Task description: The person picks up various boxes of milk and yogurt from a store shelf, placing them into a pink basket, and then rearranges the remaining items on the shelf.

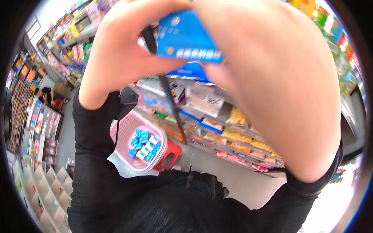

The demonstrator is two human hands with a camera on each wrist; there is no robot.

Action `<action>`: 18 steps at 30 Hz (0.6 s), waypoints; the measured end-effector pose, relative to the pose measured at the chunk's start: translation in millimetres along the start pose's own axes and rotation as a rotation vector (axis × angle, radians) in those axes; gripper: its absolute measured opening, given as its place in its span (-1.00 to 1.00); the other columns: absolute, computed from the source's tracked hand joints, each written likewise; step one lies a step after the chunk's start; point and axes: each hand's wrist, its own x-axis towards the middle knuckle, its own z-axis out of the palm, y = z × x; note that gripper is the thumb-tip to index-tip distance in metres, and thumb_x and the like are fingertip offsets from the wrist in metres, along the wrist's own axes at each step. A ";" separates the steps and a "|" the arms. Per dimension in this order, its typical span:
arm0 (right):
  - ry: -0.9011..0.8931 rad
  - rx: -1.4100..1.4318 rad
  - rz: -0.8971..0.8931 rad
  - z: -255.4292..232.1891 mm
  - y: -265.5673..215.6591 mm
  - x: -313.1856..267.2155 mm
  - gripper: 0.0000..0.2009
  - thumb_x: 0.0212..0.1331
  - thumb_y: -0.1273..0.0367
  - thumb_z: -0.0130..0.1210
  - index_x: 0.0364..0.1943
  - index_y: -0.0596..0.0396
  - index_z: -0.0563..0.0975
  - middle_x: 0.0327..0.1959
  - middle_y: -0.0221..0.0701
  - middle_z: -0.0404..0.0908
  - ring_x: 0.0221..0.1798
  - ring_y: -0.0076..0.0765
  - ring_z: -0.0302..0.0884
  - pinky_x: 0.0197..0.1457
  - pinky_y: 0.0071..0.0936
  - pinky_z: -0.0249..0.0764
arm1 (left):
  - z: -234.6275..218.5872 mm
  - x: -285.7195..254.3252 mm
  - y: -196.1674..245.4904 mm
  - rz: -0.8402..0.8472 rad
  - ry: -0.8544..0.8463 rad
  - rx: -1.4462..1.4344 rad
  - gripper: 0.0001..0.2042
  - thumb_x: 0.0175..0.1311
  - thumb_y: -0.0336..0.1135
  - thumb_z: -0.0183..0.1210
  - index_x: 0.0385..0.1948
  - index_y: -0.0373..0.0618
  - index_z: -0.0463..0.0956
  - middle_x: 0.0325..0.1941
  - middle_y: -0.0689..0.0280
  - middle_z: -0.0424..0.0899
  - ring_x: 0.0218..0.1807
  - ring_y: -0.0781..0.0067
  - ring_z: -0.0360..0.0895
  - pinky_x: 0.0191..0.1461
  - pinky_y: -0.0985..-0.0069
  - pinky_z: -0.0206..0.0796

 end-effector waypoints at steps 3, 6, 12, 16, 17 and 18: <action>-0.233 0.117 -0.017 33.4 -53.1 11.2 -0.50 -0.40 0.43 0.26 -0.18 0.18 0.43 -0.33 -0.21 0.44 -0.22 -0.04 0.43 -0.18 -0.27 0.34 | -13.9 -76.4 7.2 -0.236 -0.079 0.065 -0.57 -0.36 -0.44 0.37 -0.29 -0.22 0.49 -0.23 0.16 0.50 -0.15 0.17 0.49 -0.10 0.42 0.35; -0.368 0.299 -0.060 98.5 -96.6 10.4 -0.51 -0.35 0.39 0.28 -0.19 0.16 0.41 -0.36 -0.32 0.42 -0.29 -0.19 0.45 -0.24 -0.34 0.37 | -24.5 -154.7 5.1 -0.503 -0.218 0.047 -0.56 -0.37 -0.43 0.35 -0.29 -0.13 0.48 -0.17 0.22 0.44 -0.24 0.17 0.50 -0.20 0.39 0.38; -0.545 0.801 -0.123 263.9 -198.1 13.8 -0.51 -0.16 0.44 0.17 -0.05 0.20 0.31 -0.30 -0.25 0.40 -0.23 -0.11 0.47 -0.27 -0.27 0.43 | -22.2 -324.1 -16.6 -0.948 -0.256 0.044 -0.57 -0.30 -0.37 0.33 -0.23 -0.09 0.48 -0.12 0.21 0.42 -0.20 0.13 0.51 -0.20 0.30 0.38; -0.618 0.973 -0.124 379.4 -274.5 7.5 -0.59 -0.15 0.48 0.13 -0.11 0.14 0.36 -0.26 -0.23 0.41 -0.22 -0.06 0.48 -0.25 -0.21 0.44 | 7.3 -443.2 -29.9 -1.141 -0.177 0.127 -0.56 -0.27 -0.38 0.30 -0.20 -0.11 0.46 -0.11 0.18 0.43 -0.16 0.08 0.48 -0.15 0.24 0.35; -0.613 1.035 -0.119 406.8 -294.2 3.5 -0.63 -0.15 0.50 0.12 -0.14 0.12 0.38 -0.26 -0.22 0.42 -0.22 -0.05 0.49 -0.24 -0.20 0.44 | 14.9 -467.8 -30.8 -1.257 -0.208 0.156 -0.56 -0.25 -0.39 0.29 -0.19 -0.13 0.44 -0.11 0.16 0.43 -0.15 0.04 0.47 -0.13 0.22 0.34; -0.619 1.040 -0.129 433.1 -313.6 -0.6 -0.63 -0.15 0.50 0.12 -0.14 0.12 0.38 -0.26 -0.22 0.42 -0.22 -0.05 0.49 -0.24 -0.20 0.44 | 22.0 -492.6 -32.4 -1.372 -0.240 0.190 -0.56 -0.23 -0.40 0.27 -0.18 -0.15 0.43 -0.12 0.14 0.43 -0.13 0.01 0.46 -0.10 0.20 0.33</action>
